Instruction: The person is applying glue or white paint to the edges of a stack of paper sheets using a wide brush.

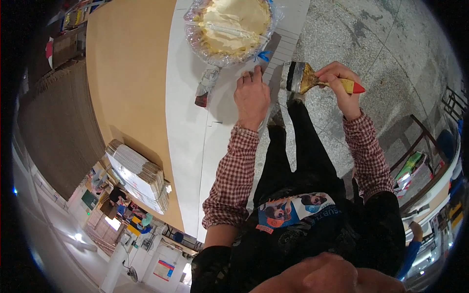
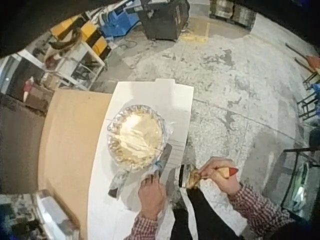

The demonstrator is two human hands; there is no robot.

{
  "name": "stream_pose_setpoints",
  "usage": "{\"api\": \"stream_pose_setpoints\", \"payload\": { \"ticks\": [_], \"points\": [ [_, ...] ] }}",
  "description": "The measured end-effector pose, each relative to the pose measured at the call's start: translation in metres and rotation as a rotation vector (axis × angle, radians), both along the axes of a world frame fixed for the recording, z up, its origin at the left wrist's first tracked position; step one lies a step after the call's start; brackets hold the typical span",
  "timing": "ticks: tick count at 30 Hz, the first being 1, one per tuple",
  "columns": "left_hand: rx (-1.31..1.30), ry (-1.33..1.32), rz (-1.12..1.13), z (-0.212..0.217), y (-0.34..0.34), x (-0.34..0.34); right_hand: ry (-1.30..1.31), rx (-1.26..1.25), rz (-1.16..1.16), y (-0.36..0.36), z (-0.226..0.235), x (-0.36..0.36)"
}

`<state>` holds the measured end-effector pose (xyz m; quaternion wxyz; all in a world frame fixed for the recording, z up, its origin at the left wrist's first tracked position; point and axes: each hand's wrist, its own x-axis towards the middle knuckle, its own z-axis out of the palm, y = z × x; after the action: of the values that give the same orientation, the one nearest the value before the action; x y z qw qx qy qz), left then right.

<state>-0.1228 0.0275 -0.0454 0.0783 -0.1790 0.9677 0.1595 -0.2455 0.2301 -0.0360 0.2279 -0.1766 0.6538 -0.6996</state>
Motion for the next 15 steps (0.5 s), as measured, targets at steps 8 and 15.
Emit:
{"api": "stream_pose_setpoints", "payload": {
  "ticks": [8, 15],
  "points": [
    [-0.002, -0.008, 0.016, 0.001, 0.0, 0.001, 0.04, 0.078, 0.089, -0.004, 0.01, 0.006],
    [0.026, -0.063, 0.04, 0.003, 0.0, 0.0, -0.032, 0.084, 0.129, -0.006, 0.007, 0.012]
  ]
}}
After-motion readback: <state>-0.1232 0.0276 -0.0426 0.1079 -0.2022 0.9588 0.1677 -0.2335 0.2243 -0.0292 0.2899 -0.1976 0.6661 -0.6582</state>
